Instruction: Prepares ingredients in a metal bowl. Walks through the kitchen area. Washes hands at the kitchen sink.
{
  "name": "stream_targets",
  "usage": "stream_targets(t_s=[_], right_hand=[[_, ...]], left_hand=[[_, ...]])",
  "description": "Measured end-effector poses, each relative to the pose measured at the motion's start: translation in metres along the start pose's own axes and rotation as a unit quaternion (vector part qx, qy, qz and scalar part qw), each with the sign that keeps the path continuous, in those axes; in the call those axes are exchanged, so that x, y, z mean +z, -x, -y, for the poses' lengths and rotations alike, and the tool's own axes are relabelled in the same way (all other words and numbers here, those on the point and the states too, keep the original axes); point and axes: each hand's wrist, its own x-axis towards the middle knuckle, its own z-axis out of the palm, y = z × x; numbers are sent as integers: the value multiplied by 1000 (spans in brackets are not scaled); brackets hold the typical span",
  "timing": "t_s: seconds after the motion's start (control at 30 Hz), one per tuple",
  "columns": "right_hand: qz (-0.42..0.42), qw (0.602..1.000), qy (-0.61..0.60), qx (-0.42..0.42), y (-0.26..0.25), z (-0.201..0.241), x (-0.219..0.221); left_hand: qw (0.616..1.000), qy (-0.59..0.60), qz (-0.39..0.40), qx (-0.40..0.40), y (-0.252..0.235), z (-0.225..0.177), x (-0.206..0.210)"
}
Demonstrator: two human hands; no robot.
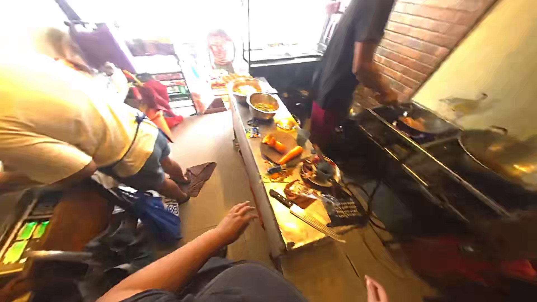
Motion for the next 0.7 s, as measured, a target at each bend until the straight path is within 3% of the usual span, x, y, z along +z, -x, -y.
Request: stream_targets(t_s=[0.1,0.23,0.33,0.43,0.57,0.7], right_hand=[[3,985,-16,-174,-62,120,61],[101,937,34,-332,-103,274,203],[190,907,116,-357,-113,368,315],[257,876,209,-351,-112,443,400],[311,843,280,-337,-125,522,477],[298,832,327,-334,-172,579,529]], left_hand=[[985,18,-100,-140,45,85,-40],[951,-16,-220,-218,97,195,-83],[921,-17,-307,-237,124,256,-118],[911,3,-339,-233,134,295,-141],[924,23,-307,-228,118,341,-170],[937,38,-283,-200,68,399,-191]])
